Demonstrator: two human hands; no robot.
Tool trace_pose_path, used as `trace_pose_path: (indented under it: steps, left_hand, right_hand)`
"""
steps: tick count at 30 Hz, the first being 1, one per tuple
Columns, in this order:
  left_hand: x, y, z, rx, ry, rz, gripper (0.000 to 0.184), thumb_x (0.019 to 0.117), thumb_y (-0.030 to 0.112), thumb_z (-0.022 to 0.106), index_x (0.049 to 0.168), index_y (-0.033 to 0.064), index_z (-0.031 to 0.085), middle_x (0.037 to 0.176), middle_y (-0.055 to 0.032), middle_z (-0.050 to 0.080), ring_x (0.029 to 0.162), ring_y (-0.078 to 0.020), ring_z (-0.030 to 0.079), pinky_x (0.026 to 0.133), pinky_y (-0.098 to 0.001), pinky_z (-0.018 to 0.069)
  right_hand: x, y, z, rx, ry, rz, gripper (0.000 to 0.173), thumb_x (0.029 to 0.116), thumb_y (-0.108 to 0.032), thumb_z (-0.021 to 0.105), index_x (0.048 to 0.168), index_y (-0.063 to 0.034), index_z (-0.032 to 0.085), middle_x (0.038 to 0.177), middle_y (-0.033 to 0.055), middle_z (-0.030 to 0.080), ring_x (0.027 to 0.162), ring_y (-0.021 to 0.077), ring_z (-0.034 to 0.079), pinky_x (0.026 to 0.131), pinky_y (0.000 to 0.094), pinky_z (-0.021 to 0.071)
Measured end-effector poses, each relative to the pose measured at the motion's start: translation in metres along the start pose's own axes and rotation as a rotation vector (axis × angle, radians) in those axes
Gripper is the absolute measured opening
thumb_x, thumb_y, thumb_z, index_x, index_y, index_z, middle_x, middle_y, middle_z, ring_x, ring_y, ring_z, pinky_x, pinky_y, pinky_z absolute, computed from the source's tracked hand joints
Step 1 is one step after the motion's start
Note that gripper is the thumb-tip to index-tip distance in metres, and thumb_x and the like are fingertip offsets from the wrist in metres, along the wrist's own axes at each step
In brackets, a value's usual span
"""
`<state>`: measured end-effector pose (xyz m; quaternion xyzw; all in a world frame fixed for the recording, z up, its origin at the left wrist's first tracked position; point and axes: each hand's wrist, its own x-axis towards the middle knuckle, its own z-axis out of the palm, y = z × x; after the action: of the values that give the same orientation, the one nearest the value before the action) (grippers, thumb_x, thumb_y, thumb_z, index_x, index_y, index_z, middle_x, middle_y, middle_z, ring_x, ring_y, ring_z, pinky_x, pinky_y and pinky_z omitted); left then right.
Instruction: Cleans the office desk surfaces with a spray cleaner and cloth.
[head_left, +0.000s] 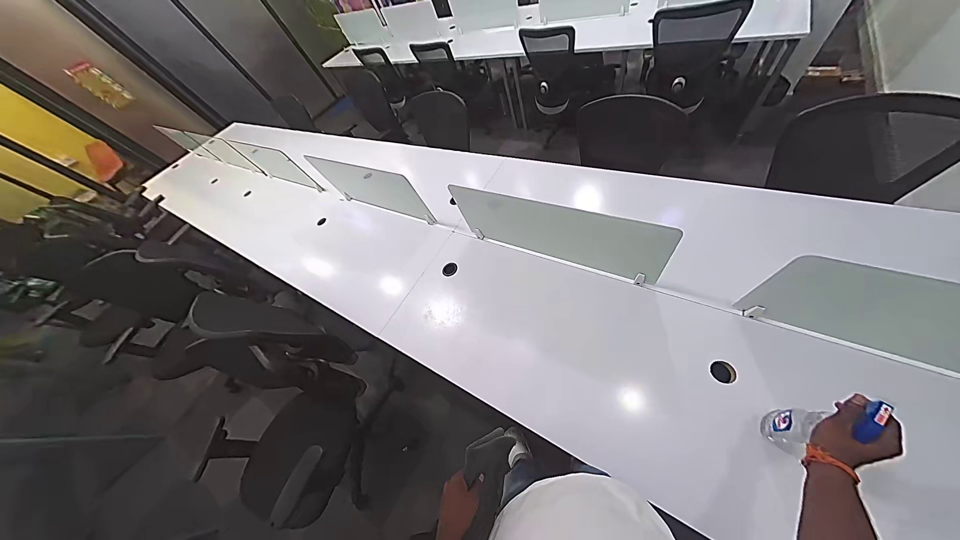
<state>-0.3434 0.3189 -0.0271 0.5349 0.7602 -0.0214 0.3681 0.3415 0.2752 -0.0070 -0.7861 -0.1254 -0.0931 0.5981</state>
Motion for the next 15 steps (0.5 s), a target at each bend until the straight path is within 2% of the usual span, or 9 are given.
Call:
trace_pose_path:
  steps: [4, 6, 9, 12, 15]
  left_hand:
    - [0.001, 0.013, -0.005, -0.038, -0.022, 0.075, 0.032, 0.097, 0.033, 0.067, 0.112, 0.0051, 0.073, 0.104, -0.0159, 0.075, 0.103, -0.0301, 0.072, 0.097, -0.0546, 0.0537]
    - [-0.001, 0.02, -0.009, -0.052, -0.03, 0.102, 0.032, 0.0972, 0.032, 0.068, 0.113, 0.005, 0.073, 0.105, -0.0155, 0.075, 0.104, -0.0283, 0.072, 0.099, -0.0523, 0.0538]
    - [-0.002, 0.03, -0.016, -0.069, -0.032, 0.14, 0.032, 0.0967, 0.032, 0.068, 0.112, 0.0036, 0.072, 0.103, -0.0165, 0.075, 0.103, -0.0292, 0.072, 0.097, -0.0526, 0.0541]
    - [-0.001, 0.04, -0.022, -0.115, -0.025, 0.175, 0.033, 0.0965, 0.033, 0.069, 0.113, 0.0046, 0.072, 0.104, -0.0147, 0.075, 0.103, -0.0265, 0.072, 0.099, -0.0501, 0.0539]
    - [-0.004, 0.049, -0.034, -0.182, -0.017, 0.204, 0.032, 0.0957, 0.032, 0.07, 0.112, 0.0045, 0.072, 0.104, -0.0132, 0.075, 0.101, -0.0235, 0.072, 0.097, -0.048, 0.0549]
  right_hand:
    - [-0.007, 0.014, -0.01, 0.088, 0.05, 0.049, 0.044, 0.1019, -0.022, 0.063, 0.128, 0.0124, 0.057, 0.115, 0.0213, 0.067, 0.1, 0.0154, 0.068, 0.092, 0.0318, 0.0571]
    - [-0.01, 0.013, -0.015, 0.048, 0.028, 0.044, 0.049, 0.1002, -0.022, 0.065, 0.133, 0.0124, 0.053, 0.125, 0.0222, 0.065, 0.112, 0.0171, 0.067, 0.1, 0.0304, 0.0542]
    - [-0.02, 0.009, -0.02, -0.098, -0.079, 0.071, 0.062, 0.0971, -0.02, 0.068, 0.143, 0.0131, 0.043, 0.141, 0.0258, 0.057, 0.132, 0.0228, 0.058, 0.114, 0.0298, 0.0437]
    - [-0.029, 0.027, -0.027, -0.151, -0.132, 0.194, 0.088, 0.0894, -0.02, 0.078, 0.154, 0.0099, 0.025, 0.153, 0.0274, 0.044, 0.144, 0.0257, 0.046, 0.12, 0.0315, 0.0367]
    - [-0.057, 0.049, -0.036, -0.242, -0.142, 0.309, 0.113, 0.081, -0.025, 0.086, 0.158, 0.0077, 0.01, 0.159, 0.0316, 0.033, 0.147, 0.0335, 0.041, 0.12, 0.0376, 0.0375]
